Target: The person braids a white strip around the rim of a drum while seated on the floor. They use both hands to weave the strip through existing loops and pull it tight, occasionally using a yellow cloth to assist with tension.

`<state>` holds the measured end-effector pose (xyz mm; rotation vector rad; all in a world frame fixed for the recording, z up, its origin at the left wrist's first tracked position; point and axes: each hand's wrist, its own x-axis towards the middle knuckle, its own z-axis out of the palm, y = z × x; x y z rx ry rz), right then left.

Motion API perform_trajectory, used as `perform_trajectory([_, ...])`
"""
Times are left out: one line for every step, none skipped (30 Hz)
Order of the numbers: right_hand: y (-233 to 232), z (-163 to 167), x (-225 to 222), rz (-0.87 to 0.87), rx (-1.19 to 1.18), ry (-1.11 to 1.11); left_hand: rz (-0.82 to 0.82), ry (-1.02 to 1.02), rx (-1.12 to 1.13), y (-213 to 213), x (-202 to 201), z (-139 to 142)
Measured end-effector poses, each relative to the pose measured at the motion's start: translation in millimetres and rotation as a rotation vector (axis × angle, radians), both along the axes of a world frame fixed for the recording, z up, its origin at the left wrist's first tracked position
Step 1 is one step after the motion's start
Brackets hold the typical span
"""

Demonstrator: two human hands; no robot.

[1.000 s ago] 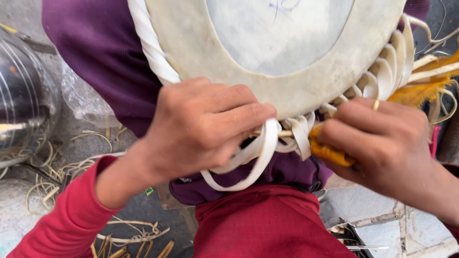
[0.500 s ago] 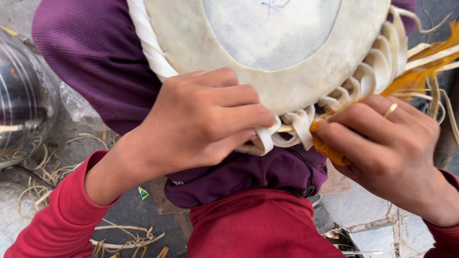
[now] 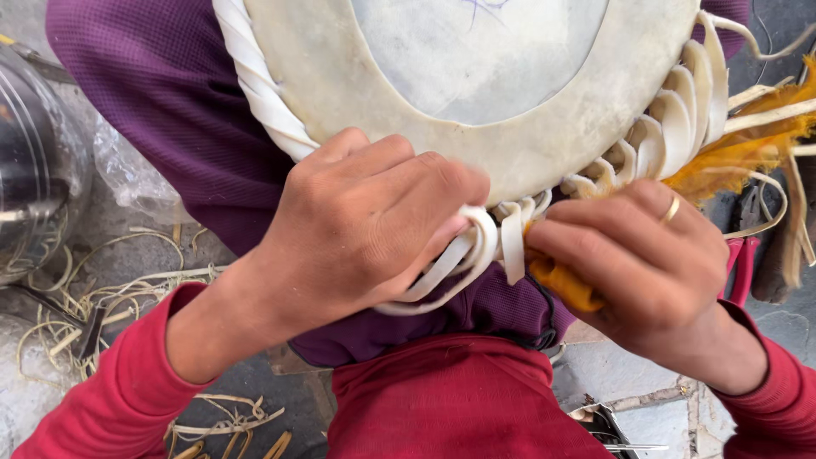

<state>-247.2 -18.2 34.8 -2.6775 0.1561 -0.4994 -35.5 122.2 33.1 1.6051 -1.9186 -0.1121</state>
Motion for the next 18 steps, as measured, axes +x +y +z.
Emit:
perform_trajectory([-1.6,0.1,0.9,0.028,-0.095,-0.03,-0.024,-0.037,-0.005,0.3,2.4,-0.6])
perform_trajectory([-3.6,0.9,1.2,0.051,-0.152,-0.018,-0.045,-0.068,-0.009,0.5,4.6,-1.1])
perform_trajectory([-5.4,2.1,1.5,0.074,-0.207,-0.011,-0.067,-0.096,-0.007,0.0,6.6,-1.0])
perform_trajectory([-6.7,3.2,1.8,0.098,-0.262,-0.006,-0.087,-0.126,-0.006,-1.0,8.4,-0.8])
perform_trajectory([-7.4,4.6,2.0,0.107,-0.274,0.003,-0.101,-0.152,-0.006,-2.3,9.3,-0.3])
perform_trajectory([-7.9,5.9,2.3,0.115,-0.29,0.011,-0.129,-0.143,0.023,-4.7,9.8,0.3])
perform_trajectory([-7.7,6.9,2.8,0.118,-0.305,0.017,-0.162,-0.136,0.052,-7.6,9.8,0.6])
perform_trajectory([-7.2,7.8,3.4,0.103,-0.267,0.029,-0.197,-0.125,0.082,-10.6,9.4,1.3])
perform_trajectory([-6.5,8.4,4.0,0.087,-0.231,0.042,-0.203,-0.112,0.054,-13.3,9.0,1.8])
perform_trajectory([-6.2,8.5,4.7,0.071,-0.192,0.057,-0.208,-0.097,0.029,-15.3,8.2,2.4])
perform_trajectory([-6.3,8.7,5.4,0.06,-0.143,0.075,-0.208,-0.079,0.006,-16.4,7.4,3.0])
perform_trajectory([-7.1,8.5,5.9,0.049,-0.095,0.088,-0.21,-0.047,0.006,-17.0,7.7,3.3])
perform_trajectory([-8.4,8.2,6.4,0.034,-0.048,0.096,-0.218,-0.021,0.005,-16.8,8.4,3.6])
perform_trajectory([-10.6,8.1,6.7,0.074,-0.044,0.087,-0.228,0.009,0.002,-16.1,9.5,3.3])
perform_trajectory([-14.0,8.2,6.7,0.118,-0.038,0.082,-0.232,0.026,-0.004,-15.1,11.0,2.9])
perform_trajectory([-16.9,8.7,6.5,0.164,-0.031,0.073,-0.234,0.04,-0.009,-13.9,13.0,2.3])
perform_trajectory([-19.3,9.7,5.5,0.17,-0.028,0.086,-0.235,0.049,-0.016,-12.9,15.0,1.3])
perform_trajectory([-21.7,11.1,5.0,0.177,-0.026,0.099,-0.252,0.032,-0.012,-12.2,16.6,0.5])
